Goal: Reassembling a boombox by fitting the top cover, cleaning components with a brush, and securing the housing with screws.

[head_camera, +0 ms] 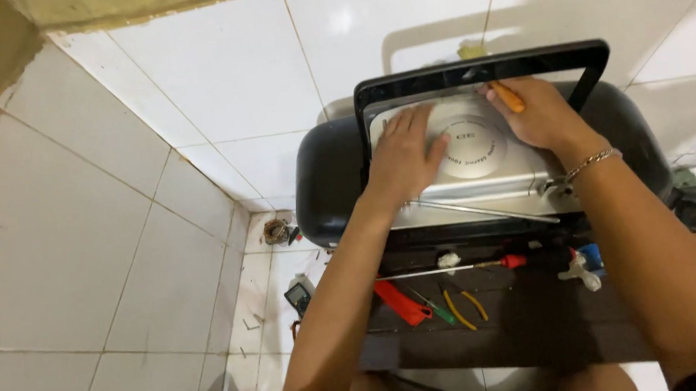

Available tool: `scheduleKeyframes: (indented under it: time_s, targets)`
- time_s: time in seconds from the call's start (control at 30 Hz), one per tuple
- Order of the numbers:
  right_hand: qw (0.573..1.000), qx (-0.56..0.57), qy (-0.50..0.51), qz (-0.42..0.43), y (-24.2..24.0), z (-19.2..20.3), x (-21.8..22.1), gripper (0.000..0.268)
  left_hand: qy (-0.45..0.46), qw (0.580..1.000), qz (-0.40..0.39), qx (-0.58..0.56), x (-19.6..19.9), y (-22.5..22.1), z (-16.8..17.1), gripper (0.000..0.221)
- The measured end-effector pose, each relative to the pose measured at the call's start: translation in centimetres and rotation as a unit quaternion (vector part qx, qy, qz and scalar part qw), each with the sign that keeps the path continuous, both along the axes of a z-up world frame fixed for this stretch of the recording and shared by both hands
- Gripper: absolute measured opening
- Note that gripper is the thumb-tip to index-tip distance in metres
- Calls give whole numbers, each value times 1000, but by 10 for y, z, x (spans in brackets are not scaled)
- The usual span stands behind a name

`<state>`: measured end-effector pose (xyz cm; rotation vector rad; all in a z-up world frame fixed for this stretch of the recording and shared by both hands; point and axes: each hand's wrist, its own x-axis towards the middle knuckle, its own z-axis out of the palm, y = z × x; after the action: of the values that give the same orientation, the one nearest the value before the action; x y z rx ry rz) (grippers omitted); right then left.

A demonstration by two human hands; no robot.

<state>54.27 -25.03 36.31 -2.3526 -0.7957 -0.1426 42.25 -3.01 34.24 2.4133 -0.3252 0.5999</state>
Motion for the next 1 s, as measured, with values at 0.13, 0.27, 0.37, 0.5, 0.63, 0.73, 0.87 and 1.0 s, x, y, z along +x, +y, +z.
scheduleKeyframes:
  time_s: [0.13, 0.27, 0.37, 0.5, 0.63, 0.73, 0.87, 1.0]
  targets:
    - [996, -80, -29, -7, 8, -2, 5, 33, 95, 983, 129, 90, 50, 3, -9, 64]
    - [991, -113, -76, -13, 8, -34, 31, 25, 73, 983, 137, 99, 57, 3, -25, 58]
    - [989, -94, -111, -8, 9, -26, 17, 31, 109, 977, 138, 120, 53, 2, -14, 59]
    - [990, -87, -106, -12, 12, -21, 12, 32, 112, 978, 144, 106, 54, 0, -10, 57]
    - [992, -97, -76, -11, 16, -13, 3, 34, 142, 974, 139, 111, 52, 1, -13, 58]
    - [993, -83, -89, -4, 14, -13, 6, 33, 140, 975, 134, 112, 54, 3, -8, 58]
    - [992, -39, -116, 0, 8, -25, 15, 25, 135, 975, 139, 112, 52, 1, -7, 55]
    - [992, -37, -124, -5, 8, -24, 9, 27, 142, 976, 128, 105, 59, 4, -11, 53]
